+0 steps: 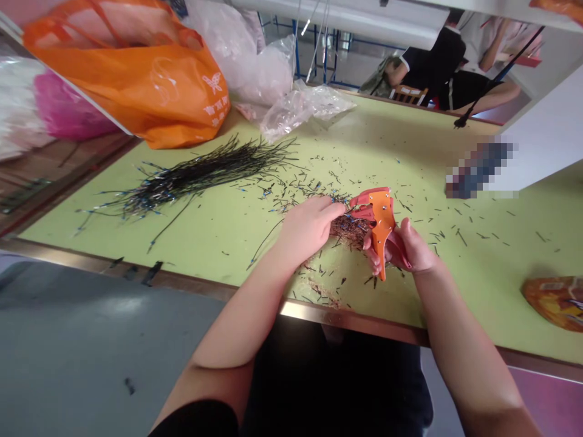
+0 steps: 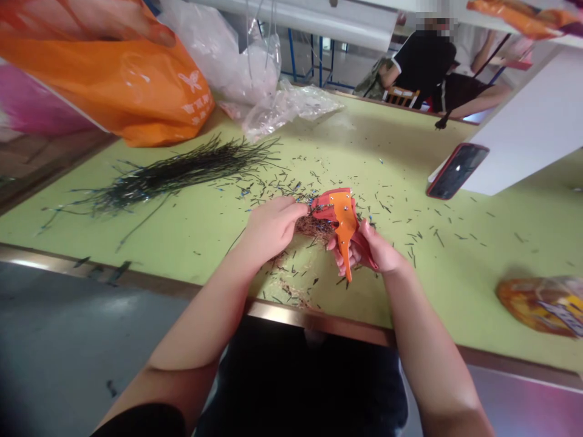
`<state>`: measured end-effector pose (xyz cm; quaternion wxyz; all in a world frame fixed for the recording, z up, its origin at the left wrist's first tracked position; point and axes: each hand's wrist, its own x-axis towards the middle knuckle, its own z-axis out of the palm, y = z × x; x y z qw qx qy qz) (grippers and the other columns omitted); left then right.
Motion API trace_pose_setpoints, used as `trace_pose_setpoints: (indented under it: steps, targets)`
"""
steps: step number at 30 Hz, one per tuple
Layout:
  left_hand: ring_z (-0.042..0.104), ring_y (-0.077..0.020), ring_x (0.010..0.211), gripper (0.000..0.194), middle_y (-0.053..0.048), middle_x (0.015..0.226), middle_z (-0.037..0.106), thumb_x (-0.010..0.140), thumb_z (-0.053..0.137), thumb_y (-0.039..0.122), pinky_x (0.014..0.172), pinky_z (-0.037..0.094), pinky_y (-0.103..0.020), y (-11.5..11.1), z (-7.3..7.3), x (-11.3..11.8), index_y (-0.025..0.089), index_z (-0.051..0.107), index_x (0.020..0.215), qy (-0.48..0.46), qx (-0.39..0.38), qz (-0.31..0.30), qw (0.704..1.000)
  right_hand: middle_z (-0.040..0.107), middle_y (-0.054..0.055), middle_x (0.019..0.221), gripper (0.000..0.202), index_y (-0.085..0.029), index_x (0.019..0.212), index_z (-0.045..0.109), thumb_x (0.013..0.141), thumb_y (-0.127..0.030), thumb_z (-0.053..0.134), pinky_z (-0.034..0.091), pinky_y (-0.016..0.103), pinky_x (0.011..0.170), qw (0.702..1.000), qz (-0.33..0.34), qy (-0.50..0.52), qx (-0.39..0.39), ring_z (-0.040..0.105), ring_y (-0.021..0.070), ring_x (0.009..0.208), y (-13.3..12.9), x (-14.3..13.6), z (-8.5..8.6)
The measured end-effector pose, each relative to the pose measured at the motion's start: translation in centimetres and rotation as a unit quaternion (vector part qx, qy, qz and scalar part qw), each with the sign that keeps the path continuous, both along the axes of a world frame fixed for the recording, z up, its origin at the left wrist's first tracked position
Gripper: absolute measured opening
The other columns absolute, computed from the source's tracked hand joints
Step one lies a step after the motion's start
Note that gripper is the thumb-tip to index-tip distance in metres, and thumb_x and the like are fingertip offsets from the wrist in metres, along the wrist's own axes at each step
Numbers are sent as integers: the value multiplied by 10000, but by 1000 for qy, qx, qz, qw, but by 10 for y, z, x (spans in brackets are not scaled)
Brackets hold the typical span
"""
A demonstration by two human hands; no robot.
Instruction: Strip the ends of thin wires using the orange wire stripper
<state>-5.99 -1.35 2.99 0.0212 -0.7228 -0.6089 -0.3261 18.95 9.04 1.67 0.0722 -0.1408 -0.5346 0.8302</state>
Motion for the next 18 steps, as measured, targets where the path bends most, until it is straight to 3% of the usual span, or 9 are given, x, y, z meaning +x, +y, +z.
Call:
trace_pose_setpoints:
  steps: [11,18]
  targets:
    - [619,-208,824,325,-44,875,691,960,434,56,688,395,-320,3,0,-7,246,697,943,-35,-21,-97,994,742,62,766,1011,-116,1154,729,783,-1023,480,625,304,522,998,53,-36,8,719,185,552,4,9,8]
    - [637,-195,823,256,-30,859,711,961,498,140,732,458,-300,-2,7,-11,247,709,862,-110,-111,-160,975,758,68,754,987,-124,1131,744,777,-1014,506,637,328,540,994,94,-49,13,731,201,568,9,14,11]
